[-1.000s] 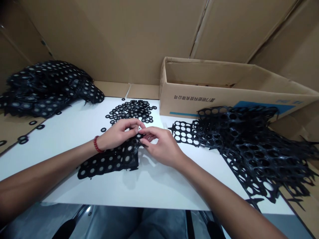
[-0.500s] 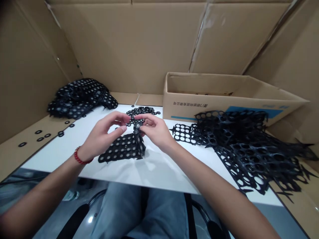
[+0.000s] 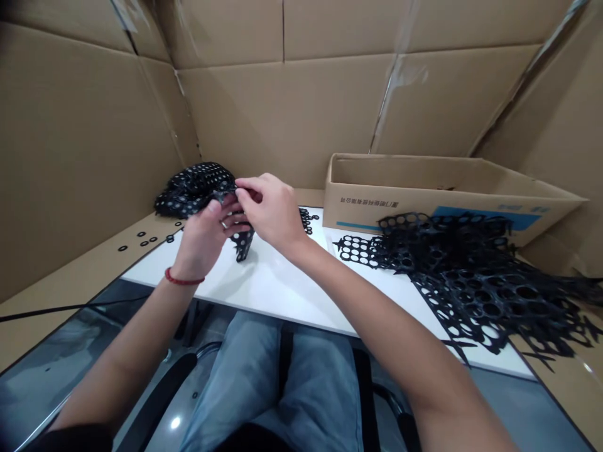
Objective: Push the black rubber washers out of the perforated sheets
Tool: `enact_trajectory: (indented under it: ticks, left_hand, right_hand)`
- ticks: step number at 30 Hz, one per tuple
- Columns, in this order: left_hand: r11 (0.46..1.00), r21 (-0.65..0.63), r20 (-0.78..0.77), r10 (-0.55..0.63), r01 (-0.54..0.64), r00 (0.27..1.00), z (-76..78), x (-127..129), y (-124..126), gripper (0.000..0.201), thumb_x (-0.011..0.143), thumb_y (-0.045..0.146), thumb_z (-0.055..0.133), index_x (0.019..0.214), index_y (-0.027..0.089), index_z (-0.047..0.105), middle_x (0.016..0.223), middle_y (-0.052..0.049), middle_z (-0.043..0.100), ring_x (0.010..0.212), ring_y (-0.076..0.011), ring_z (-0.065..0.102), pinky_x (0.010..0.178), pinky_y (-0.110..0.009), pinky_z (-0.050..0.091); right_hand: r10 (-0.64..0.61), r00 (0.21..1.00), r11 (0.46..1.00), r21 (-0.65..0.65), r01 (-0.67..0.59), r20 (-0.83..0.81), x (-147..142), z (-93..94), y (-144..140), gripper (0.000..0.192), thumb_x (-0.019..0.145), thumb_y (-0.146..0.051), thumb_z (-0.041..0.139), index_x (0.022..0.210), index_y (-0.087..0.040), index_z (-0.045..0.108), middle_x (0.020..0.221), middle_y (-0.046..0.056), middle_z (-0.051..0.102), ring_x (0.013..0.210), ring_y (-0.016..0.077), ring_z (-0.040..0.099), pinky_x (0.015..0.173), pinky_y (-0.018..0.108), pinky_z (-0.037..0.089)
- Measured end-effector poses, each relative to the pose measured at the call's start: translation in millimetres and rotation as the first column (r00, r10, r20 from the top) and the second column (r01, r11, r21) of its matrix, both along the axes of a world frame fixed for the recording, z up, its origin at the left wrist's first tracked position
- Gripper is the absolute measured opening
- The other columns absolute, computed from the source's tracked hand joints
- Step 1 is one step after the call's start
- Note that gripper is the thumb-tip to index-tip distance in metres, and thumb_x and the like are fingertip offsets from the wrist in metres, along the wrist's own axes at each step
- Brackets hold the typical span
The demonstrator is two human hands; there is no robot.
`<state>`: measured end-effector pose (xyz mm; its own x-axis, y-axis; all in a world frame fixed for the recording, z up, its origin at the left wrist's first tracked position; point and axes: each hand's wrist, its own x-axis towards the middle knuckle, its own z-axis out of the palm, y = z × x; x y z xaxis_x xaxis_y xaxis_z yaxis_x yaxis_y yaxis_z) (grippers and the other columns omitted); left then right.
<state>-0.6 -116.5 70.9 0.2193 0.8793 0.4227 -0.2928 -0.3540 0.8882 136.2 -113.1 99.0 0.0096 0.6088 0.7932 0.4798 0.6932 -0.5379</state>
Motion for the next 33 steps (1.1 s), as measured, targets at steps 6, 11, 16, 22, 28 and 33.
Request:
enact_trajectory:
  ticks: [6, 11, 16, 22, 28, 33]
  left_hand:
    - [0.995, 0.049, -0.054, 0.095, -0.092, 0.994, -1.1, 11, 27, 0.028, 0.067, 0.034, 0.073, 0.083, 0.011, 0.068, 0.084, -0.006, 0.071, 0.078, -0.0174, 0.066, 0.074, -0.031, 0.055]
    - [0.997, -0.010, -0.277, 0.073, -0.079, 0.958, -24.0, 20, 52, 0.025, 0.064, 0.028, 0.073, 0.080, 0.009, 0.070, 0.078, -0.006, 0.072, 0.075, -0.0189, 0.066, 0.075, -0.031, 0.054]
    - [0.996, -0.055, -0.396, 0.042, -0.070, 0.917, -28.0, 38, 80, 0.023, 0.061, 0.028, 0.074, 0.075, 0.010, 0.069, 0.062, -0.003, 0.069, 0.064, -0.0178, 0.064, 0.065, -0.030, 0.052]
    - [0.996, -0.036, -0.414, -0.086, 0.078, 0.906, -39.5, 44, 97, 0.014, 0.065, 0.024, 0.069, 0.060, 0.013, 0.061, 0.056, 0.000, 0.062, 0.061, -0.0143, 0.058, 0.066, -0.028, 0.049]
    - [0.991, -0.099, -0.365, -0.115, 0.085, 0.924, -52.2, 39, 91, 0.016, 0.063, 0.022, 0.069, 0.058, 0.013, 0.057, 0.056, 0.001, 0.058, 0.056, -0.0118, 0.053, 0.058, -0.025, 0.046]
    - [0.988, -0.117, -0.291, -0.131, 0.100, 0.948, -56.5, 42, 90, 0.016, 0.056, 0.020, 0.071, 0.063, 0.013, 0.059, 0.058, 0.001, 0.059, 0.057, -0.0121, 0.054, 0.059, -0.025, 0.047]
  right_hand:
    - [-0.097, 0.984, 0.995, 0.002, 0.098, 0.149, 13, -37.6, -6, 0.026, 0.089, -0.023, 0.046, 0.087, -0.018, 0.072, 0.076, 0.003, 0.064, 0.071, 0.0130, 0.059, 0.070, 0.025, 0.047]
    - [-0.178, 0.950, 0.979, -0.054, 0.198, 0.256, 32, -71.9, 16, 0.027, 0.089, -0.025, 0.047, 0.106, -0.017, 0.067, 0.092, 0.005, 0.071, 0.078, 0.0145, 0.064, 0.075, 0.026, 0.049]
    - [-0.307, 0.896, 0.940, -0.047, 0.339, 0.322, 50, -86.3, 27, 0.027, 0.089, -0.031, 0.048, 0.104, -0.018, 0.067, 0.094, 0.007, 0.071, 0.076, 0.0167, 0.064, 0.074, 0.028, 0.047]
    - [-0.385, 0.845, 0.896, -0.070, 0.439, 0.371, 50, -95.9, 32, 0.023, 0.088, -0.025, 0.046, 0.088, -0.018, 0.068, 0.082, 0.005, 0.071, 0.072, 0.0171, 0.064, 0.063, 0.026, 0.041]
    - [-0.352, 0.883, 0.889, -0.184, 0.419, 0.309, 42, -103.6, 32, 0.022, 0.087, -0.027, 0.045, 0.083, -0.019, 0.065, 0.075, 0.005, 0.069, 0.063, 0.0170, 0.061, 0.060, 0.027, 0.039]
    - [-0.225, 0.956, 0.905, -0.325, 0.276, 0.186, 45, -101.2, 27, 0.018, 0.085, -0.034, 0.052, 0.089, -0.020, 0.062, 0.071, 0.001, 0.069, 0.064, 0.0147, 0.063, 0.062, 0.024, 0.044]
